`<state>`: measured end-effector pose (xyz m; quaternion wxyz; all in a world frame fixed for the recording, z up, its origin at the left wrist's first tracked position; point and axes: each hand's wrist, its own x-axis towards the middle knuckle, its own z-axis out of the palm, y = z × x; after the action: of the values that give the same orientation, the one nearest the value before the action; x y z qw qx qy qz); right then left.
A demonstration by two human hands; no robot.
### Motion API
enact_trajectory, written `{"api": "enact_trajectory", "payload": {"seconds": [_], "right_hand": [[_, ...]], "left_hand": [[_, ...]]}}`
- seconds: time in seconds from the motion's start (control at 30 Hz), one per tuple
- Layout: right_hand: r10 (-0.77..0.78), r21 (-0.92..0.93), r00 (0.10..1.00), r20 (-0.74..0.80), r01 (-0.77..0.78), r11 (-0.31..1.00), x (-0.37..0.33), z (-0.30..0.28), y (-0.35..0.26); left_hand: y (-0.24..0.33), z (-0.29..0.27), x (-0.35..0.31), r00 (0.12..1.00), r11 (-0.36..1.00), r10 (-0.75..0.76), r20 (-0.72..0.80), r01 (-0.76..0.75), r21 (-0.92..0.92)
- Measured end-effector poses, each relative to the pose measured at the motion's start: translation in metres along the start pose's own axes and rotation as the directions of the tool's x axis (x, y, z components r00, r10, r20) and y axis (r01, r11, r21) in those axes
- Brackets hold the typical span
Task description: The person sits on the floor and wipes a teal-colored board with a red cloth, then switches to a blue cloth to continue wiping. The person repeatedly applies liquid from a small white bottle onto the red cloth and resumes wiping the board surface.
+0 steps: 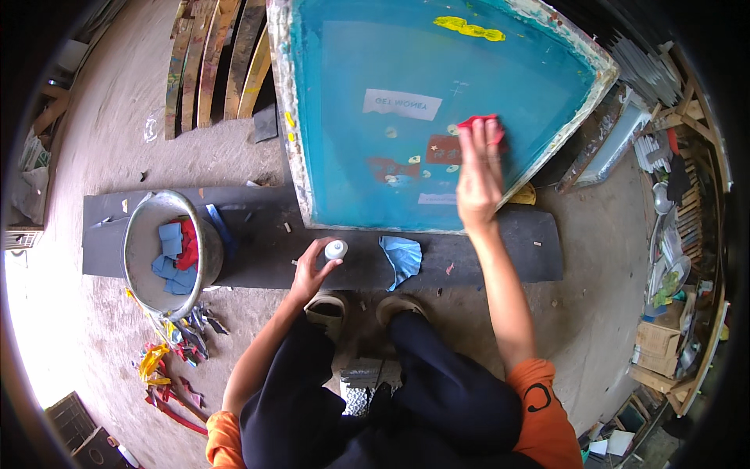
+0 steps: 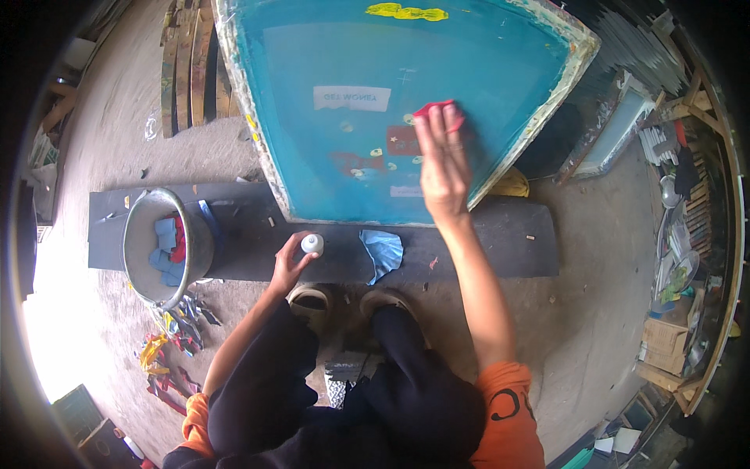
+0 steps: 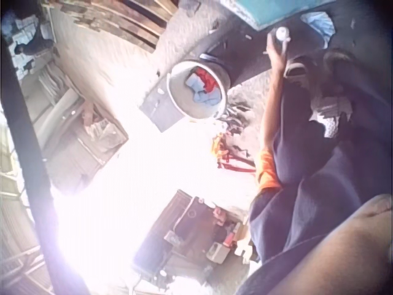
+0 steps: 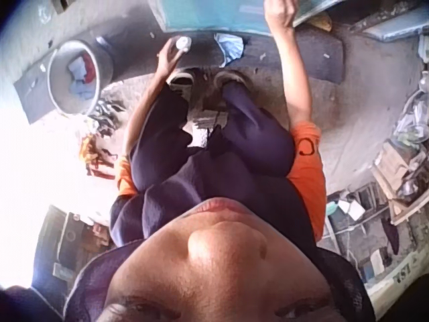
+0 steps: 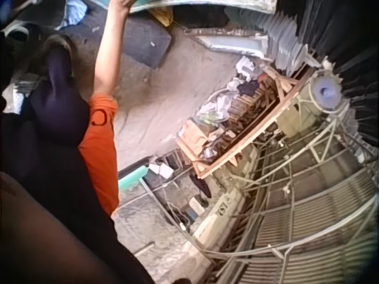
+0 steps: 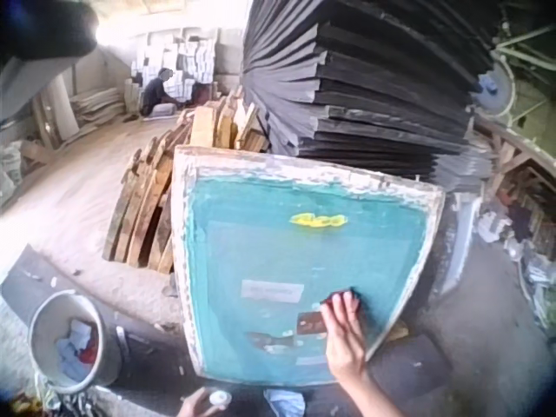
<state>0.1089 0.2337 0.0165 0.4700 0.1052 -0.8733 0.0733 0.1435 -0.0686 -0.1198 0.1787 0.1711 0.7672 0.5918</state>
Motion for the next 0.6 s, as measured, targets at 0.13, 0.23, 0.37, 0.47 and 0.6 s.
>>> {"api": "enact_trajectory", "payload": {"seconds": [0.13,0.23,0.37,0.47,0.6], "right_hand": [[-0.191,0.049,0.911,0.366,0.186,0.981,-0.054,0.026,-0.011],[-0.367,-0.090,0.796,0.481,0.461,0.883,-0.035,0.018,0.017],[-0.021,0.021,0.937,0.349,0.015,1.000,-0.037,0.018,-0.012],[-0.145,-0.143,0.902,0.407,0.220,0.965,-0.030,0.008,-0.001],[-0.207,-0.026,0.961,0.185,0.215,0.976,-0.005,-0.004,0.001]], "left_hand": [[-0.006,-0.002,-0.004,0.999,0.999,0.029,-0.016,-0.029,0.035],[-0.006,-0.006,-0.008,0.998,0.997,0.042,-0.037,-0.040,0.062],[-0.004,-0.008,-0.007,0.997,0.992,0.077,0.024,-0.079,0.094],[0.000,-0.009,-0.006,0.990,0.987,0.125,0.069,-0.132,0.092],[-0.002,-0.012,-0.005,0.982,0.979,0.180,0.063,-0.185,0.089]]}}
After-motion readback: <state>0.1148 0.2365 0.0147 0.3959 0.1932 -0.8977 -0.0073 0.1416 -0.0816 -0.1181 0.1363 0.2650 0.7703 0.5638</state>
